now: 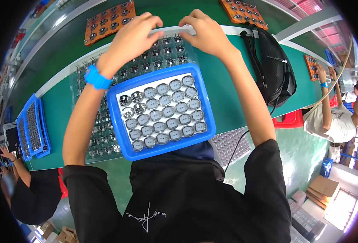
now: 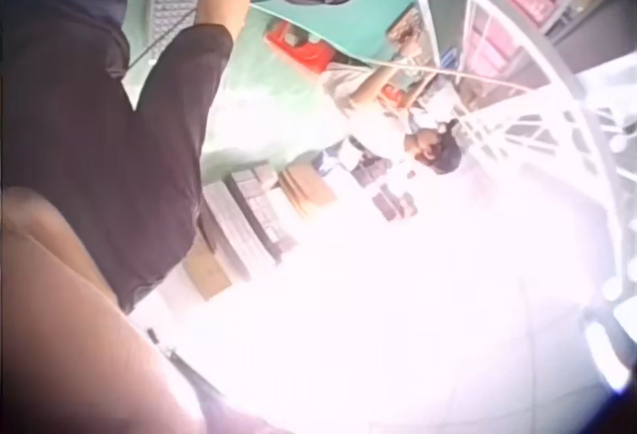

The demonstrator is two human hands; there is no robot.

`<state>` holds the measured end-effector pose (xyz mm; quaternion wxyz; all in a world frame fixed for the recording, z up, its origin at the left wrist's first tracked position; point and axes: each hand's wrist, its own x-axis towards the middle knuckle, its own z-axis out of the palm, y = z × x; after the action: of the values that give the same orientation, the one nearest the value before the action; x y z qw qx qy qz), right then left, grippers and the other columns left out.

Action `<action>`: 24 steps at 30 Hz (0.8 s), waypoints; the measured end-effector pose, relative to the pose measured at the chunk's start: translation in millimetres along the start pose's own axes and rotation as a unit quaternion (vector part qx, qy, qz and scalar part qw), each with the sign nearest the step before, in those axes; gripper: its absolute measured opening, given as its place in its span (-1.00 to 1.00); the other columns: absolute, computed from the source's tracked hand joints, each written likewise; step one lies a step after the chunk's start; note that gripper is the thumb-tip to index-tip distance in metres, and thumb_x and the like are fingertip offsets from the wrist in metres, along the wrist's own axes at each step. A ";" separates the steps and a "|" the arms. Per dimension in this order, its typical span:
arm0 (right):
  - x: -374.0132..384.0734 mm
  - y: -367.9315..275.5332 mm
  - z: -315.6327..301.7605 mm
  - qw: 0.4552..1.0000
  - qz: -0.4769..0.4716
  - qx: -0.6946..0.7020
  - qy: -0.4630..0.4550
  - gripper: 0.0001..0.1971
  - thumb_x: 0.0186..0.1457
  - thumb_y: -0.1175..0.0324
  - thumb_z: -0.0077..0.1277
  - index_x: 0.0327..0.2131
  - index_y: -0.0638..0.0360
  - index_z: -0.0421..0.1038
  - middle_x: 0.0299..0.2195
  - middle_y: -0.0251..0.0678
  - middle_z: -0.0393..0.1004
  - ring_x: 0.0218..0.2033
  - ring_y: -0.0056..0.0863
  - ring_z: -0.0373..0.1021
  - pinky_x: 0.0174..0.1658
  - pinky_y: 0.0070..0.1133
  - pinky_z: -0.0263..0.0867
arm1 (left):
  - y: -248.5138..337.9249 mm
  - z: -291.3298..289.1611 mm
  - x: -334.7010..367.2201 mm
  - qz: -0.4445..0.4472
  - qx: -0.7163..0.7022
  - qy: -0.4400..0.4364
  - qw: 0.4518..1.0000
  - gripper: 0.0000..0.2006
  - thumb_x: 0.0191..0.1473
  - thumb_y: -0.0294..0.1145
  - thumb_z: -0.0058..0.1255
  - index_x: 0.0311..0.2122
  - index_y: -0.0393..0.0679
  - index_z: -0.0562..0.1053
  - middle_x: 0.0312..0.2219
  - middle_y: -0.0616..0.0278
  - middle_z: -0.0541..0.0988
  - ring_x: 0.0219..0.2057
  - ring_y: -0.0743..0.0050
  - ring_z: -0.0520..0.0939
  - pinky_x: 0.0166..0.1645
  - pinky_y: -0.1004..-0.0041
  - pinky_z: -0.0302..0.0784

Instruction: Picking small electronic components from a bulk tray and placing them into individual slots in a blue sorting tray.

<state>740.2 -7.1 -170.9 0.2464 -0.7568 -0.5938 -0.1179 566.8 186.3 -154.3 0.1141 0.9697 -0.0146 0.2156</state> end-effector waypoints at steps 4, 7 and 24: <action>-30.0 4.1 -17.4 0.998 0.042 0.038 0.028 -0.74 0.24 0.25 0.24 -0.09 0.17 0.61 -0.08 -0.19 0.55 -0.10 -0.21 0.58 -0.05 -0.34 0.49 | 26.4 -69.8 -57.2 -0.124 -0.104 0.048 0.986 -0.80 0.33 -0.29 0.16 -0.07 -0.17 0.59 -0.18 0.18 0.66 -0.21 0.26 0.66 -0.14 0.35 0.54; -59.5 -41.9 -54.5 0.992 0.109 0.068 0.011 -0.77 0.26 0.28 0.24 -0.21 0.29 0.59 -0.29 -0.17 0.58 -0.25 -0.30 0.57 -0.14 -0.40 0.45 | 33.6 -105.7 -163.1 -0.280 -0.074 0.088 0.953 -0.83 0.36 -0.35 0.13 -0.09 -0.22 0.59 -0.19 0.20 0.66 -0.26 0.43 0.60 -0.22 0.44 0.44; -144.8 -148.8 -77.5 0.954 0.283 0.078 -0.056 -0.74 0.44 0.37 0.04 -0.36 0.30 0.36 -0.65 -0.18 0.30 -0.67 -0.38 0.20 -0.52 -0.37 0.11 | 112.5 -110.1 -309.9 -0.519 -0.051 0.098 0.847 -0.74 0.34 -0.41 0.15 0.08 -0.24 0.58 -0.20 0.24 0.61 -0.41 0.59 0.49 -0.35 0.52 0.39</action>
<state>568.0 -142.8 -138.5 0.2948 -0.8776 -0.3752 0.0461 231.4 95.4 -163.6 0.2596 0.8022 0.4914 0.2182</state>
